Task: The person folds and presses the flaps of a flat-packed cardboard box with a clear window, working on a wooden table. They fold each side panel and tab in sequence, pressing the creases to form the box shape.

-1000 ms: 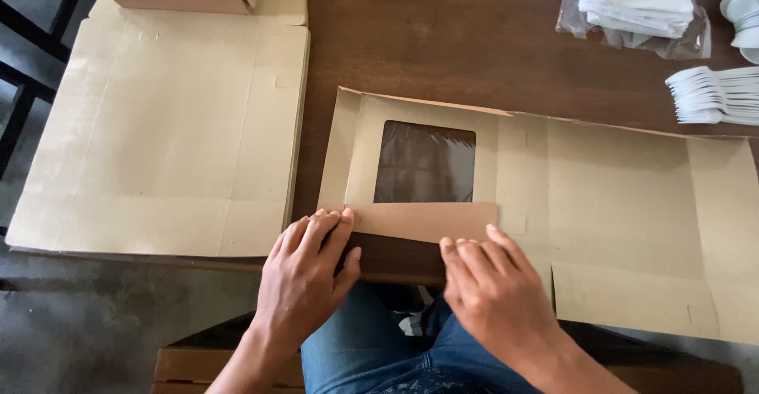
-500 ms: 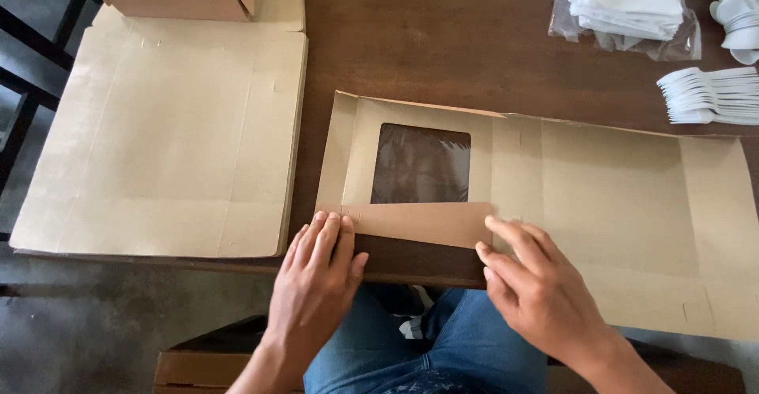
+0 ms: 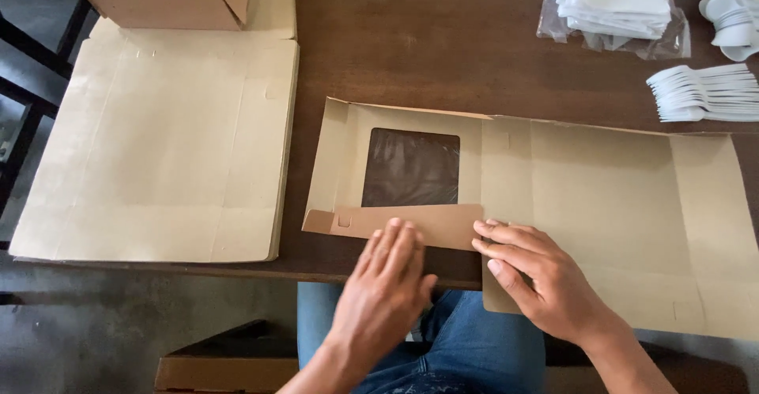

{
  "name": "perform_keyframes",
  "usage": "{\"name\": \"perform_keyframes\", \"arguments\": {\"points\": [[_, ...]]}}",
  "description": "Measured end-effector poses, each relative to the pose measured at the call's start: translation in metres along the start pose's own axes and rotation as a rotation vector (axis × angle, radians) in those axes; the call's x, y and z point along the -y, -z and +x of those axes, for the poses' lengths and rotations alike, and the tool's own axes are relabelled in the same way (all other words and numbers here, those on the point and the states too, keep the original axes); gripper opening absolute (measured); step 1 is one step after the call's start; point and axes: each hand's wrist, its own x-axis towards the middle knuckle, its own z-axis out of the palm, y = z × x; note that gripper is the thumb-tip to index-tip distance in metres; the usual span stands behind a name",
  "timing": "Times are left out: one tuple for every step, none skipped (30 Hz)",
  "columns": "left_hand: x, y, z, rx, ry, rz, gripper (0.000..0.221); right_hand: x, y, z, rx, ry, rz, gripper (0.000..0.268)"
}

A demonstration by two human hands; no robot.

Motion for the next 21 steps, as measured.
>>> {"name": "perform_keyframes", "arguments": {"points": [[-0.005, -0.002, 0.003, -0.003, -0.018, -0.062, 0.055, 0.0, 0.001, 0.0, 0.005, -0.012, 0.015, 0.038], [-0.011, -0.002, 0.008, -0.002, -0.019, -0.062, 0.055, 0.0, 0.001, 0.0, 0.005, -0.012, 0.016, 0.038], [-0.016, -0.002, 0.012, -0.003, -0.025, -0.108, 0.053, 0.0, 0.002, 0.0, 0.006, -0.027, 0.041, 0.041], [-0.022, -0.002, 0.017, -0.006, -0.032, -0.155, 0.052, 0.001, 0.003, -0.001, 0.007, -0.042, 0.064, 0.044], [-0.027, -0.004, 0.02, -0.006, -0.033, -0.156, 0.052, 0.002, 0.004, -0.001, 0.006, -0.043, 0.063, 0.044], [-0.032, -0.007, 0.022, -0.029, -0.05, -0.158, 0.051, 0.003, 0.005, -0.001, 0.001, -0.07, 0.106, 0.045], [-0.036, -0.009, 0.024, -0.053, -0.066, -0.159, 0.051, 0.005, 0.006, 0.0, -0.004, -0.097, 0.148, 0.045], [-0.04, -0.01, 0.026, -0.055, -0.068, -0.159, 0.051, 0.004, 0.006, 0.0, -0.006, -0.097, 0.146, 0.045], [-0.043, -0.01, 0.028, -0.087, -0.072, -0.122, 0.048, 0.004, 0.006, 0.0, -0.012, -0.087, 0.164, 0.046], [-0.046, -0.01, 0.03, -0.118, -0.076, -0.086, 0.046, 0.003, 0.006, 0.0, -0.018, -0.079, 0.182, 0.046], [-0.046, -0.01, 0.03, -0.119, -0.078, -0.087, 0.046, 0.004, 0.006, 0.0, -0.019, -0.08, 0.18, 0.046], [-0.045, -0.01, 0.03, -0.113, -0.076, -0.085, 0.046, 0.004, 0.006, 0.0, -0.019, -0.083, 0.176, 0.046], [-0.045, -0.011, 0.029, -0.107, -0.074, -0.082, 0.046, 0.005, 0.006, 0.0, -0.019, -0.086, 0.172, 0.047], [-0.043, -0.01, 0.028, -0.108, -0.071, -0.083, 0.046, 0.004, 0.006, 0.0, -0.016, -0.085, 0.172, 0.047], [-0.042, -0.01, 0.027, -0.11, -0.076, -0.044, 0.049, 0.003, 0.005, 0.0, -0.024, -0.066, 0.156, 0.046], [-0.04, -0.01, 0.026, -0.114, -0.083, -0.005, 0.052, 0.002, 0.005, 0.0, -0.034, -0.046, 0.14, 0.045], [-0.038, -0.007, 0.025, -0.116, -0.082, -0.005, 0.052, 0.003, 0.005, -0.001, -0.032, -0.044, 0.138, 0.045], [-0.035, -0.003, 0.024, -0.096, -0.08, 0.02, 0.053, 0.003, 0.006, -0.001, -0.031, -0.076, 0.147, 0.046], [-0.032, 0.0, 0.024, -0.076, -0.079, 0.044, 0.055, 0.004, 0.006, -0.001, -0.03, -0.107, 0.155, 0.046], [-0.027, 0.001, 0.021, -0.075, -0.082, 0.045, 0.055, 0.004, 0.006, -0.001, -0.032, -0.108, 0.155, 0.046], [-0.023, 0.003, 0.019, -0.045, -0.086, 0.085, 0.056, 0.004, 0.006, -0.001, -0.033, -0.11, 0.155, 0.046]]}}
